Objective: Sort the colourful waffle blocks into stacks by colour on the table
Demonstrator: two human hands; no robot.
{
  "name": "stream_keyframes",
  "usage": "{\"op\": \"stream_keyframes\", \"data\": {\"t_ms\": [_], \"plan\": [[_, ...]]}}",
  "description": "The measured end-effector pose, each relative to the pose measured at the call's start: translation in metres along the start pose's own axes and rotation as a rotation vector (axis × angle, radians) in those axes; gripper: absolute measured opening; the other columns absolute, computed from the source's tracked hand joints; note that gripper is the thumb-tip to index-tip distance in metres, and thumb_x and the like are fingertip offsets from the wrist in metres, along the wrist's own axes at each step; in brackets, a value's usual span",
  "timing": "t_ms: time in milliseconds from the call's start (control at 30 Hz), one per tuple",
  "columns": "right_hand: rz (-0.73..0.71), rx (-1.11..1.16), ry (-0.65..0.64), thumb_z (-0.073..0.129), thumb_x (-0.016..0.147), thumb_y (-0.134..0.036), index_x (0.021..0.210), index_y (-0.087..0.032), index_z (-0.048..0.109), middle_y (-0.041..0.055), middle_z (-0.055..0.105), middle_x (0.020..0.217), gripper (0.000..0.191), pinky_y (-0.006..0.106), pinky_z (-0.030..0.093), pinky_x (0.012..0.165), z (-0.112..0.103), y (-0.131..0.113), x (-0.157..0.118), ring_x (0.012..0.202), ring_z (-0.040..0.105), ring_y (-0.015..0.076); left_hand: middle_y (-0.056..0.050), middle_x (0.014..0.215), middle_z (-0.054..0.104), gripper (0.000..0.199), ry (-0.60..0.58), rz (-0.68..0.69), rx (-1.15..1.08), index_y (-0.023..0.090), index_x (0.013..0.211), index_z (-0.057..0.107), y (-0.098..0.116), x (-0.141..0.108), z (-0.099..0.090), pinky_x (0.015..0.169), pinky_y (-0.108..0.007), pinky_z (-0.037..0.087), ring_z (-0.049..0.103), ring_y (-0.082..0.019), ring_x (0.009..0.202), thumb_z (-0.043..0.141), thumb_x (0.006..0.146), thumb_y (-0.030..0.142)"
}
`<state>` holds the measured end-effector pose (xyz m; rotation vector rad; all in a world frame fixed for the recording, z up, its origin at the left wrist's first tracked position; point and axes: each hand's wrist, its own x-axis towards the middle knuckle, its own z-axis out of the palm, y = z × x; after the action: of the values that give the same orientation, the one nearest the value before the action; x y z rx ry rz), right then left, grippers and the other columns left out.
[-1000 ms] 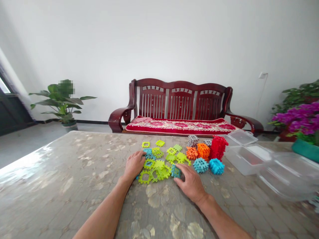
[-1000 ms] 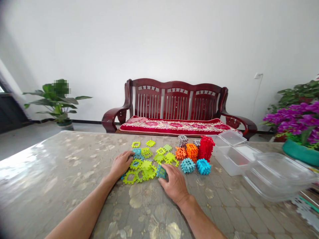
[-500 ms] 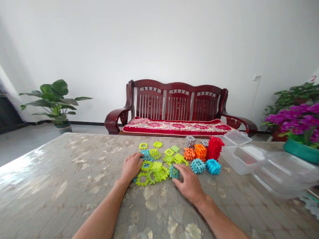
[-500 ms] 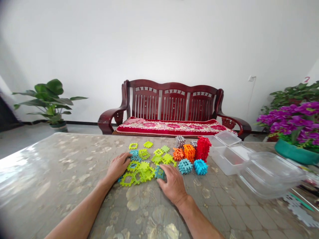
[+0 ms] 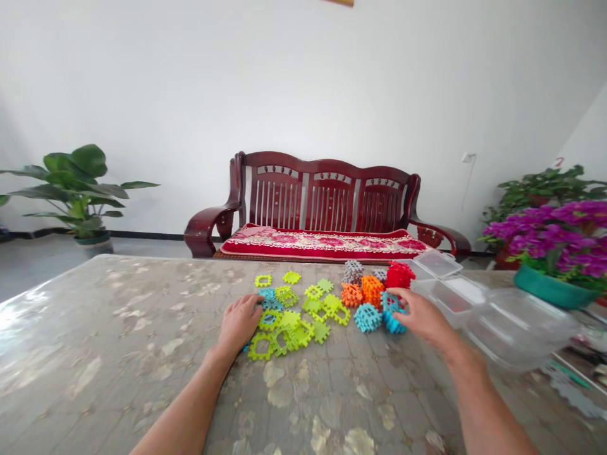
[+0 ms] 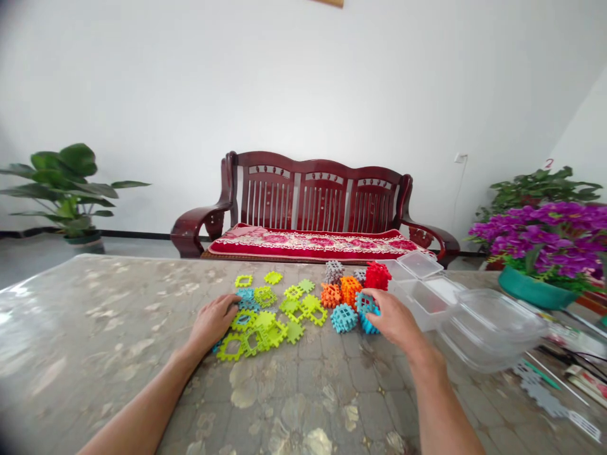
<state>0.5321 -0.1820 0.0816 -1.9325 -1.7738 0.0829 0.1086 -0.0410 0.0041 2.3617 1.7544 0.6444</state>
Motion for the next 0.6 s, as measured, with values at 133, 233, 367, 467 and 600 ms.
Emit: {"op": "stream_keyframes", "data": {"t_ms": [133, 233, 367, 467, 600], "plan": [[0.044, 0.001, -0.048, 0.057, 0.067, -0.016, 0.128, -0.021, 0.061, 0.0085, 0.067, 0.128, 0.061, 0.037, 0.051, 0.093, 0.004, 0.018, -0.002, 0.103, 0.067, 0.0236, -0.006, 0.129, 0.067, 0.036, -0.004, 0.006, 0.005, 0.024, 0.117, 0.066, 0.001, 0.000, -0.001, 0.106, -0.040, 0.040, 0.059, -0.023, 0.121, 0.040, 0.091, 0.027], [-0.021, -0.022, -0.054, 0.055, 0.067, -0.014, 0.126, -0.020, 0.063, 0.0085, 0.067, 0.127, 0.060, 0.039, 0.048, 0.099, 0.011, 0.010, 0.001, 0.110, 0.065, 0.0242, -0.006, 0.129, 0.067, 0.036, -0.003, 0.004, 0.003, 0.024, 0.116, 0.066, 0.001, 0.000, -0.001, 0.106, -0.040, 0.041, 0.060, -0.024, 0.121, 0.040, 0.091, 0.027], [-0.144, -0.050, -0.049, 0.054, 0.064, -0.008, 0.124, -0.024, 0.066, 0.0059, 0.068, 0.126, 0.063, 0.040, 0.043, 0.105, 0.019, -0.011, 0.006, 0.115, 0.062, 0.0237, -0.005, 0.128, 0.067, 0.035, 0.001, -0.003, 0.000, 0.026, 0.116, 0.066, 0.002, -0.001, -0.002, 0.105, -0.039, 0.041, 0.060, -0.023, 0.120, 0.042, 0.090, 0.027], [-0.176, -0.058, -0.070, 0.052, 0.063, -0.005, 0.121, -0.025, 0.067, 0.0045, 0.069, 0.124, 0.063, 0.039, 0.047, 0.101, 0.024, -0.021, 0.006, 0.111, 0.065, 0.0232, -0.005, 0.128, 0.067, 0.035, 0.001, -0.007, -0.002, 0.026, 0.116, 0.066, 0.002, -0.001, -0.002, 0.105, -0.038, 0.040, 0.060, -0.022, 0.120, 0.042, 0.091, 0.026], [-0.198, -0.044, -0.078, 0.053, 0.063, -0.006, 0.114, -0.026, 0.071, 0.0046, 0.072, 0.119, 0.058, 0.038, 0.050, 0.096, 0.025, -0.024, 0.005, 0.107, 0.067, 0.0234, -0.005, 0.129, 0.067, 0.034, 0.004, -0.017, -0.020, 0.026, 0.115, 0.066, 0.002, -0.001, -0.001, 0.106, -0.039, 0.039, 0.059, -0.022, 0.122, 0.042, 0.091, 0.026]]}}
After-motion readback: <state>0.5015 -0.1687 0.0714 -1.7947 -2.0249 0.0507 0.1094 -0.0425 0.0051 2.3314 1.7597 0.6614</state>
